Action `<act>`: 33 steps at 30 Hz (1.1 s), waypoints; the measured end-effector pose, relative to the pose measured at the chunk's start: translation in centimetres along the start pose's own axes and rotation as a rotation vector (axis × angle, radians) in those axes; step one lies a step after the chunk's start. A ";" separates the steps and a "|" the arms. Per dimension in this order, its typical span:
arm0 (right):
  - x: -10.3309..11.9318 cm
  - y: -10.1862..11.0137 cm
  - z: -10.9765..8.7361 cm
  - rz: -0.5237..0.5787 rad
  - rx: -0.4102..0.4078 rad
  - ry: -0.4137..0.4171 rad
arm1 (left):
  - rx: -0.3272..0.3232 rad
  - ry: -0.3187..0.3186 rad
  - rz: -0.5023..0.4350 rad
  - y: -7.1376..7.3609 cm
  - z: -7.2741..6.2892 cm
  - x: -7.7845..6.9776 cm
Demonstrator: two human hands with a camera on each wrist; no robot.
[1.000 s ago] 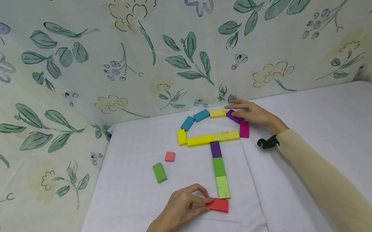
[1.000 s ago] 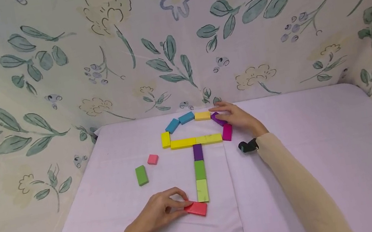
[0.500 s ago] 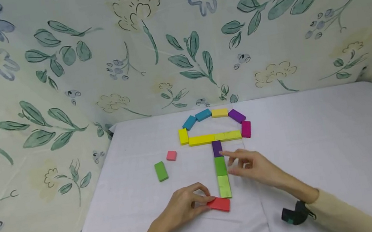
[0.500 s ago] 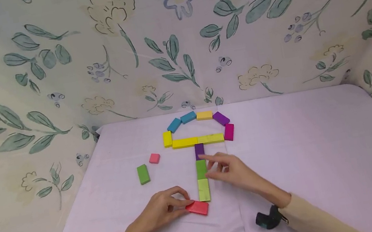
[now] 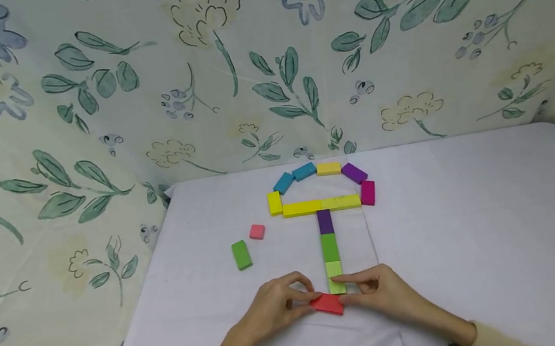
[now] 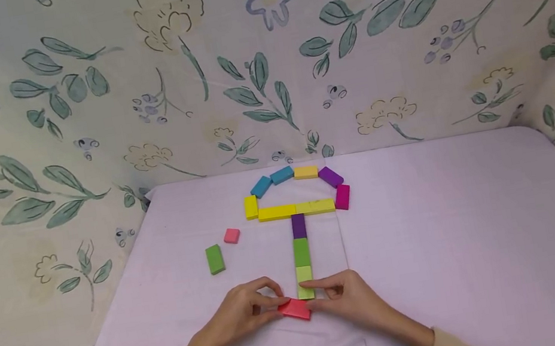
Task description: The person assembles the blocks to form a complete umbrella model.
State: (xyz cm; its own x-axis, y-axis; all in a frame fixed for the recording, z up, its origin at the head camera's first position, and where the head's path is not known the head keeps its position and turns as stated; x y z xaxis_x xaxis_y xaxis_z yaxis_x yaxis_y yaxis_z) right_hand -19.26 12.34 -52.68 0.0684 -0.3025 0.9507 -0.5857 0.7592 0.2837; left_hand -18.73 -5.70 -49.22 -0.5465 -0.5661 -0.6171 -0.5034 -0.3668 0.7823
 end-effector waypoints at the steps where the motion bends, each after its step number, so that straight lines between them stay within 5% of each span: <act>1: -0.1 -0.1 0.0 -0.002 -0.013 0.002 | 0.000 0.002 -0.003 0.0 0.0 0.0; 23: 0.0 -0.4 -0.3 -0.084 -0.092 0.015 | -0.016 -0.006 -0.042 0.6 -0.2 -0.3; 28: 0.1 -0.3 -0.2 -0.093 -0.098 0.017 | -0.133 0.021 -0.024 3.6 -0.9 0.6; 33: 0.1 -0.4 -0.2 -0.091 -0.099 0.008 | -0.306 0.085 0.002 8.2 -2.5 4.5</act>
State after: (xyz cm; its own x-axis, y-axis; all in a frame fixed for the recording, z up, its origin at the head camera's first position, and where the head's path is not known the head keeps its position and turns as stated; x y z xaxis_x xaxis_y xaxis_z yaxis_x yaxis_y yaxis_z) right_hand -18.84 12.19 -52.69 0.1243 -0.3680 0.9215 -0.4945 0.7821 0.3791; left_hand -23.62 -13.12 -45.36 -0.4831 -0.6215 -0.6167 -0.2712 -0.5634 0.7804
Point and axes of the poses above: each hand's wrist, its own z-axis towards the middle knuckle, its own y-axis out of the back of the hand, x = y × z, the point moved 9 cm from there along z, towards the middle knuckle, and after that the axes turned 10 degrees about x, right-handed, at the moved point
